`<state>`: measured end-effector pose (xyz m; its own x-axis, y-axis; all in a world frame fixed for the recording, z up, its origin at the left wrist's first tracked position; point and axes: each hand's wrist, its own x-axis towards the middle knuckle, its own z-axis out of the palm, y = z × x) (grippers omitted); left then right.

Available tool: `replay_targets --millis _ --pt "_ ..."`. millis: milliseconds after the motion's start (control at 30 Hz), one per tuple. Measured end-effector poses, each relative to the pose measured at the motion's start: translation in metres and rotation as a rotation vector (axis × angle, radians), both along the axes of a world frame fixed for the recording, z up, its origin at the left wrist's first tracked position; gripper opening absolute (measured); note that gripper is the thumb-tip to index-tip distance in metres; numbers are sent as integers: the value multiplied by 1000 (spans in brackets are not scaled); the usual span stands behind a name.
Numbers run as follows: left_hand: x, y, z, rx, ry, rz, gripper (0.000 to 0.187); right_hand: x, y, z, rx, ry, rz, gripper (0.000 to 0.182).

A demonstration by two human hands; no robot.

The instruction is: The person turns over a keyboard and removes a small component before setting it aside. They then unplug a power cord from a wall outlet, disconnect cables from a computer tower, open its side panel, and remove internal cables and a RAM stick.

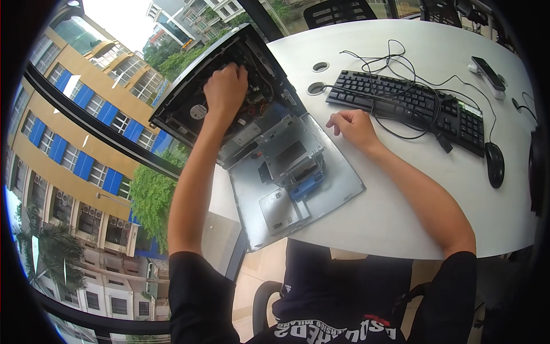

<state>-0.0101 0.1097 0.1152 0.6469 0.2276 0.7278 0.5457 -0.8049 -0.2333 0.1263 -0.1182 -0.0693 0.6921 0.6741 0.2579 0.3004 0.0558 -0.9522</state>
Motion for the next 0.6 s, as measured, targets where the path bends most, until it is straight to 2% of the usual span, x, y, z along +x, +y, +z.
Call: replay_targets --millis 67,133,167,267,300,400,500,600 --pt "-15 -44 23 -63 -68 -66 28 0 0 0 5 -20 -6 32" --pt "-21 -31 44 296 -149 -287 24 1 -1 1 8 -31 -18 32" --pt "-22 -30 54 316 -149 -215 23 -1 0 0 4 -36 -11 32" --pt "-12 8 60 393 -95 -218 25 0 2 -2 5 2 4 32" --pt "-9 14 59 268 -7 -193 30 -1 0 0 -6 -6 1 32" --pt "-3 3 57 142 20 -197 31 1 1 -3 2 -13 1 32" --pt "-3 -4 53 231 78 -138 33 0 -1 0 -4 -35 0 31" --pt "2 21 54 374 77 -157 37 -1 -1 3 -21 -14 0 31"
